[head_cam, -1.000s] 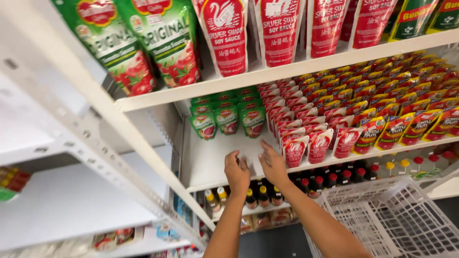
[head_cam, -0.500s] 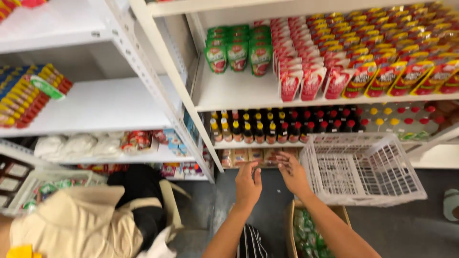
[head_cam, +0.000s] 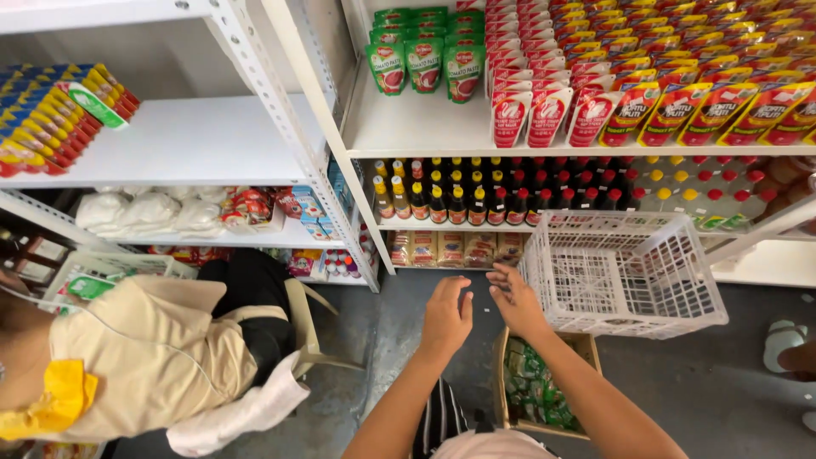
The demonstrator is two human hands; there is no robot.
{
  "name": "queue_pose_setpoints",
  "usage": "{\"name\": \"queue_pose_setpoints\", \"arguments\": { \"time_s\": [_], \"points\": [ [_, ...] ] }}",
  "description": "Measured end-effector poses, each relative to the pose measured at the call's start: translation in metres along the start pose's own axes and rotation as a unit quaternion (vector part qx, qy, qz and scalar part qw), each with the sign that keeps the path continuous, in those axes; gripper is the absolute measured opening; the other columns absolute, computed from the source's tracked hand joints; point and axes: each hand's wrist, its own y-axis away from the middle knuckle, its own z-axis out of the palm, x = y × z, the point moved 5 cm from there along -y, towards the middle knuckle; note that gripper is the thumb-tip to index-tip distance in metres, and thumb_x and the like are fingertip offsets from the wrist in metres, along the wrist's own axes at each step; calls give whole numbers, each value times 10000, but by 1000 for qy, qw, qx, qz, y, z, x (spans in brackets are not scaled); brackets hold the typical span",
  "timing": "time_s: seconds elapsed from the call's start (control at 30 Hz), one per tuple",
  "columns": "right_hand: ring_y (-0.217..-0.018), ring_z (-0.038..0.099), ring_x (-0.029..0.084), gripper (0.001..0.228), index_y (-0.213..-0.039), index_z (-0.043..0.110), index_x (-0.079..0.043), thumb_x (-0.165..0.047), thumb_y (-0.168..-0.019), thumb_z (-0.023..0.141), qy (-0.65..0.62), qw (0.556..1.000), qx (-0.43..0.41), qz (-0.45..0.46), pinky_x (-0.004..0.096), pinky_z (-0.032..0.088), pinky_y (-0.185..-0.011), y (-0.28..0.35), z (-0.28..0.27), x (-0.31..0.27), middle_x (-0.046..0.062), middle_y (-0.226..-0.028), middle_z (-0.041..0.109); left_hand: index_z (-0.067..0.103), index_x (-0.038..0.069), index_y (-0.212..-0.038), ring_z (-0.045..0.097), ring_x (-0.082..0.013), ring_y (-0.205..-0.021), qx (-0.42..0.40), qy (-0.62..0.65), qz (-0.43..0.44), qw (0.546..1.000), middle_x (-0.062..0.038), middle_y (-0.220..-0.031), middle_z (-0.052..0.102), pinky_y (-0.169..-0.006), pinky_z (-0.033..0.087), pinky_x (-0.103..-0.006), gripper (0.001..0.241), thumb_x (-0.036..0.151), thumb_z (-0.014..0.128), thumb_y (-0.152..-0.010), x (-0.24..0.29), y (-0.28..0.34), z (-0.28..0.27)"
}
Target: Organize and restock condiment pouches and bottles on shelves in a grocery store.
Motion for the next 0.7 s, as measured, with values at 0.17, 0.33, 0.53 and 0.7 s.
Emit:
{"name": "queue_pose_setpoints", "arguments": {
  "time_s": [0.17, 0.33, 0.53, 0.7],
  "points": [
    [-1168, 689, 238, 509, -1426, 454, -59, -60, -945, 621, 22, 1000, 2, 12, 369, 575, -918, -19, 10, 4, 129, -1272, 697, 637, 26, -1096, 667, -392, -990, -35, 8, -5, 999, -170, -1091, 669, -834, 548, -442, 202, 31, 672, -897, -5, -36, -3],
    [-1161, 683, 241, 513, -1443, 429, -67, -75, -964, 610, 50, 998, -4, 38, 367, 572, -914, -41, 13, 13, 128, -1292, 682, 654, 39, -1100, 668, -387, -974, -47, 13, -4, 999, -156, -1107, 675, -824, 549, -448, 184, 28, 662, -916, -11, -66, -2],
    [-1132, 677, 248, 531, -1430, 440, -59, -55, -936, 637, 22, 994, 36, 98, 366, 588, -877, -36, 4, 53, 151, -1258, 670, 652, 39, -1081, 665, -383, -978, -103, 23, 8, 994, -152, -1108, 671, -837, 554, -444, 188, 18, 646, -895, -22, -78, 30],
    [-1151, 667, 248, 595, -1421, 433, -50, 38, -865, 626, 26, 988, 75, 135, 372, 585, -885, -16, -9, 87, 154, -1253, 665, 647, 23, -1066, 656, -388, -972, -184, 33, 54, 981, -174, -1085, 651, -864, 550, -450, 186, 8, 653, -881, -23, -75, 67]
  ]
}}
